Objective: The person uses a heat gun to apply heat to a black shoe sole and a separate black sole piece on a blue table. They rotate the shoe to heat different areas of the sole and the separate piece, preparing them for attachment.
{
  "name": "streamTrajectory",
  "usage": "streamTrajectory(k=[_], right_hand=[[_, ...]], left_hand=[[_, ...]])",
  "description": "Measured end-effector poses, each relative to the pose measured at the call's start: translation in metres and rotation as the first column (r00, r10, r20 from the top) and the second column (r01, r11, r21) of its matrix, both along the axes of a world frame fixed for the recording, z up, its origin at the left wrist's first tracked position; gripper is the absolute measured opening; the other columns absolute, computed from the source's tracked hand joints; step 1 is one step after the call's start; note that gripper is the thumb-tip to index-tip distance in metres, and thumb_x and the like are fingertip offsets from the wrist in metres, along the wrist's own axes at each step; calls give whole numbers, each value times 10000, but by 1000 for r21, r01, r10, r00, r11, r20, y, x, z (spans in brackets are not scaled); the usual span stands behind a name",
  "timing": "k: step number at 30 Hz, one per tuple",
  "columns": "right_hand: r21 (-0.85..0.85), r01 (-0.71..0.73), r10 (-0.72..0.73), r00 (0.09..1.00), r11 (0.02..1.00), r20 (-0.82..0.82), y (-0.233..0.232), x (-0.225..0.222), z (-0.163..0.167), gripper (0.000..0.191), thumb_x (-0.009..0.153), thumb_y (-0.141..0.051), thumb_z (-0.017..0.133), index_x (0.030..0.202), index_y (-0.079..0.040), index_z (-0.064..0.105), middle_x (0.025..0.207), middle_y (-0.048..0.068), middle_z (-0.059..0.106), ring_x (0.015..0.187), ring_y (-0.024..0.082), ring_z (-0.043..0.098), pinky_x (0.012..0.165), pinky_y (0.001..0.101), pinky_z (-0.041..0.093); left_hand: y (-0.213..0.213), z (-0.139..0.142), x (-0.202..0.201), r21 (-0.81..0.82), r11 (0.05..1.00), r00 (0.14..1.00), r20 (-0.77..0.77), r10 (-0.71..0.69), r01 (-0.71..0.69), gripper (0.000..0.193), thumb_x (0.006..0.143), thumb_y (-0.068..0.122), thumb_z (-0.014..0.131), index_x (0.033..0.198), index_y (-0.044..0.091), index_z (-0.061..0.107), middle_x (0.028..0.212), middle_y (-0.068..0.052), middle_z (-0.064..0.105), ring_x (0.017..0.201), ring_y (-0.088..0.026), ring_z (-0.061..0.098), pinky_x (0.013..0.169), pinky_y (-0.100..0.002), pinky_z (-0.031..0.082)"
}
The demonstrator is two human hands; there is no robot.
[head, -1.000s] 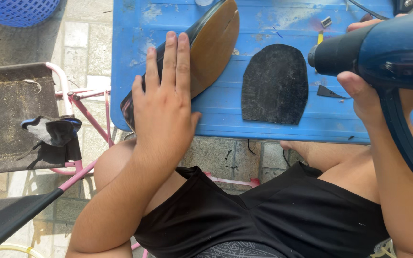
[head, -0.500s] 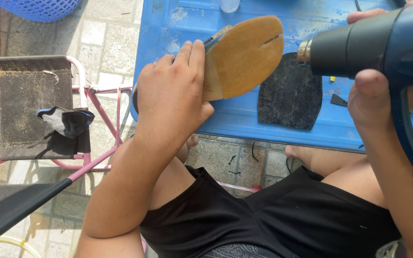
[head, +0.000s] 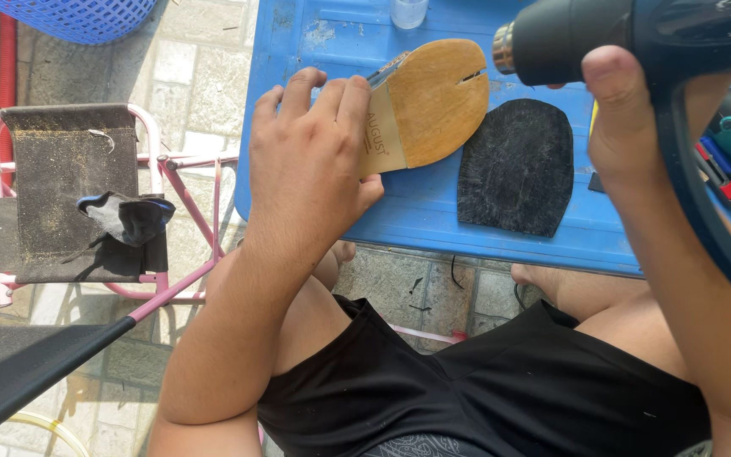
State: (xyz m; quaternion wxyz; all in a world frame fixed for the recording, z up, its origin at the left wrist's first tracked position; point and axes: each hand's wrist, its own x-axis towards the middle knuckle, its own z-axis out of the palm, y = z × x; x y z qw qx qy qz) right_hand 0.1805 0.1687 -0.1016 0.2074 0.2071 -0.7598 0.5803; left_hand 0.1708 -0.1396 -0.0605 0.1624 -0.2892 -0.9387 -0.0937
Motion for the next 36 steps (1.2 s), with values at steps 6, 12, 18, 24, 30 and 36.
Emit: streamTrajectory(k=[6,12,18,24,30,36], right_hand=[[161,147,-135,988,976,-79,-25,0,15,403,1042,-403,782,1173,-49,641,1053,92,707,950,159,686,847,259,546],[0,-22,22,999,1000,35,-46,16,22,596,991,-510,781,1329,-79,545,1259,105,676,1150,172,697,1033,287,604],[-43,-99,100,995,994,30,-50,27,19,608,979,-492,811,1342,-110,507,1252,112,663,1174,190,684,1006,313,611],[-38,122,-118,988,992,95,-32,46,-7,521,979,-395,823,1281,-67,555,1253,153,686,1130,197,677,988,314,592],[-6,258,-255,958,966,132,-17,50,-1,595,981,-535,761,1254,-46,561,1209,104,685,1018,158,704,876,266,628],[11,299,-299,952,954,63,-12,47,5,641,1047,-564,739,1301,-2,564,1132,99,694,893,153,713,759,234,616]], left_hand=[[-4,0,3,23,999,1000,-6,25,-24,815,605,307,927,1313,53,614,1229,-109,621,1221,-330,549,1072,-514,404],[-8,0,0,59,998,1000,26,6,-8,787,629,315,929,1311,58,633,1247,-84,621,1224,-303,545,1118,-535,367],[-11,1,-6,57,998,1000,-10,-2,3,766,643,335,932,1308,87,642,1240,-69,623,1243,-304,540,1120,-530,364],[-14,3,-3,63,998,997,78,-3,-1,793,638,336,941,1337,109,644,1323,-107,590,1240,-321,531,991,-489,431],[-21,9,9,-174,982,997,-41,72,-78,1012,533,153,865,1503,267,597,1308,-87,591,1206,-291,535,841,-419,470],[-42,24,27,-39,996,984,160,83,-78,917,629,139,909,1479,245,581,1272,-98,540,1153,-304,570,862,-467,482]])
